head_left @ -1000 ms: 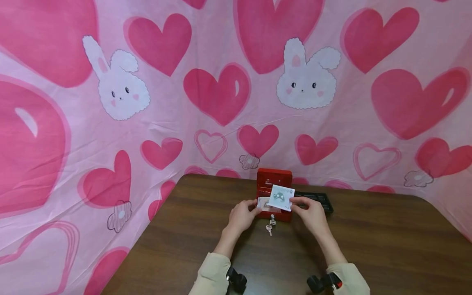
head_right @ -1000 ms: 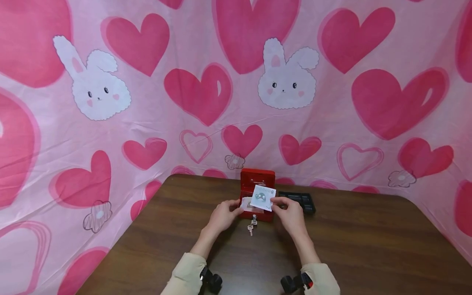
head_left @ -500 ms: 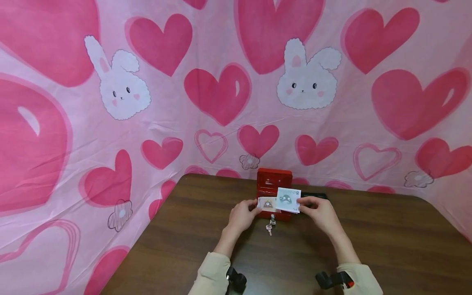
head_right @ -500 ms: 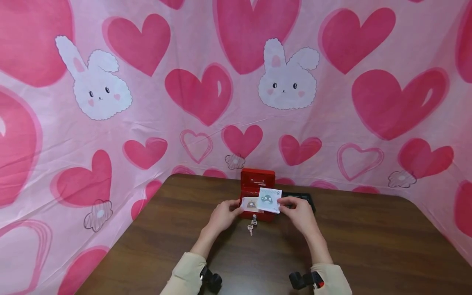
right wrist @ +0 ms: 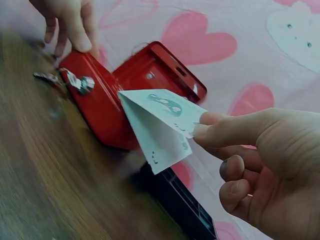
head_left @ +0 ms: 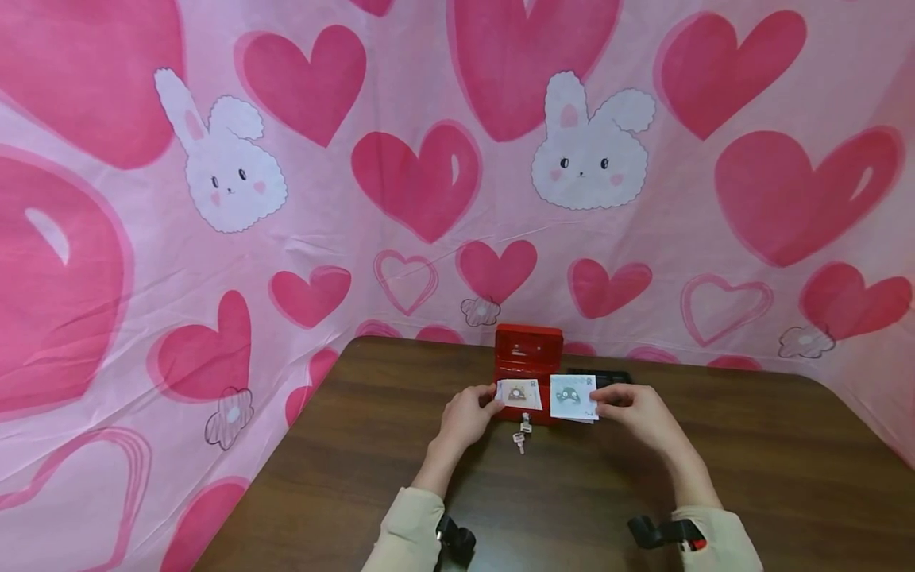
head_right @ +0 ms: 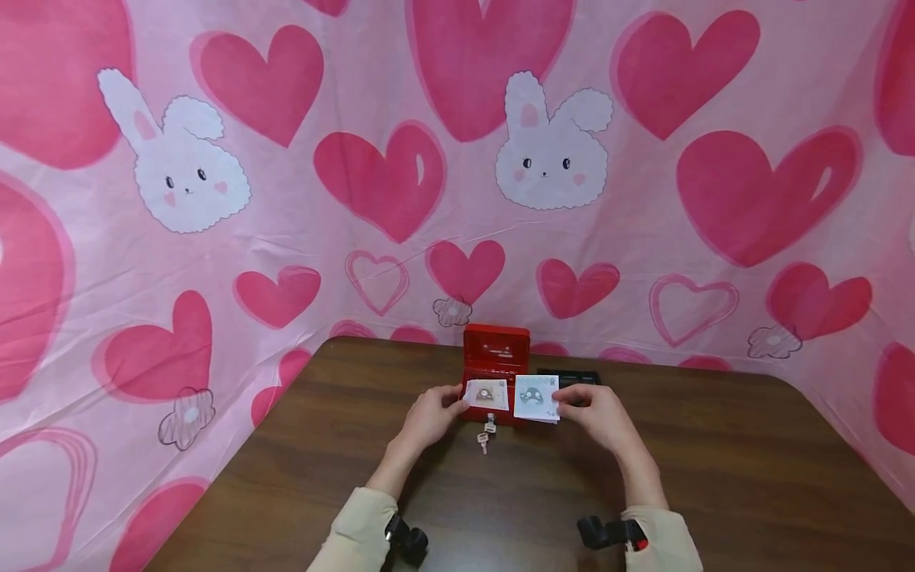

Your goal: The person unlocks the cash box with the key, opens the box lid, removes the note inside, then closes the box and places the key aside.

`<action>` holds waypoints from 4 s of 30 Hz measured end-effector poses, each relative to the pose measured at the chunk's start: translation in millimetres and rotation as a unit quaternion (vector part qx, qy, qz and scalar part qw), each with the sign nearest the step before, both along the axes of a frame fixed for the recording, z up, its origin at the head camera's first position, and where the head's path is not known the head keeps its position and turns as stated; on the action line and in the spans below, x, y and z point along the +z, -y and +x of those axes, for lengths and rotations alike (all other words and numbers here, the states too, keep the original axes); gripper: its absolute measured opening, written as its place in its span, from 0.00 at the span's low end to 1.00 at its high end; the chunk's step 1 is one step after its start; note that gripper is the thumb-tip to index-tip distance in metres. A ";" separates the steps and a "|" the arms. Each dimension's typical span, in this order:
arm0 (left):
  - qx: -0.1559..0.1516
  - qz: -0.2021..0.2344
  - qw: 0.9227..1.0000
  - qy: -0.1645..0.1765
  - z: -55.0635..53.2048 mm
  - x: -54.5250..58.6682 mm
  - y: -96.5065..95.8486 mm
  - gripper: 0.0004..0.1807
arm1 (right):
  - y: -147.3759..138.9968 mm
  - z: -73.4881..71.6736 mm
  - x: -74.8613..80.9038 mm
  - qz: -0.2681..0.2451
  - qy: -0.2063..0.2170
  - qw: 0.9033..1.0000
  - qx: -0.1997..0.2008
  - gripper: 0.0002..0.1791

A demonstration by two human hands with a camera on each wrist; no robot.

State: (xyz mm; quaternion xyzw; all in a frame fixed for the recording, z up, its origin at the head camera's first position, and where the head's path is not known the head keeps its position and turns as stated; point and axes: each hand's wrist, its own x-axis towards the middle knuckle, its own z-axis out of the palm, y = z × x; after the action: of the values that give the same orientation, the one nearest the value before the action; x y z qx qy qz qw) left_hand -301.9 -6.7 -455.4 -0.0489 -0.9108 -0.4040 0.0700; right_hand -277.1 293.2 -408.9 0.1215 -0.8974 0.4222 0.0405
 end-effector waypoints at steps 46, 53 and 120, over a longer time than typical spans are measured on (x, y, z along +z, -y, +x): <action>-0.006 0.000 1.000 0.007 -1.7 1.6 0.0 0.23 | -40.6 -8.3 -39.2 0.007 0.122 0.989 0.086 0.15; -0.007 0.001 1.000 0.005 -1.8 -0.1 -0.5 0.23 | -37.3 -4.6 -32.0 0.018 0.110 0.991 0.066 0.14; 0.021 -0.060 0.998 -0.022 3.9 6.5 -8.1 0.19 | 68.8 -49.9 -19.6 0.047 -0.015 0.999 -0.004 0.15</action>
State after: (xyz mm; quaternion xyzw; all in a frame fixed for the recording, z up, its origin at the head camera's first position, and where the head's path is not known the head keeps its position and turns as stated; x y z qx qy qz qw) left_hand -298.0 1.4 -448.9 -0.0429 -0.9325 -0.3460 0.0948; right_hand -327.0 224.4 -428.5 0.1262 -0.9159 0.3779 0.0496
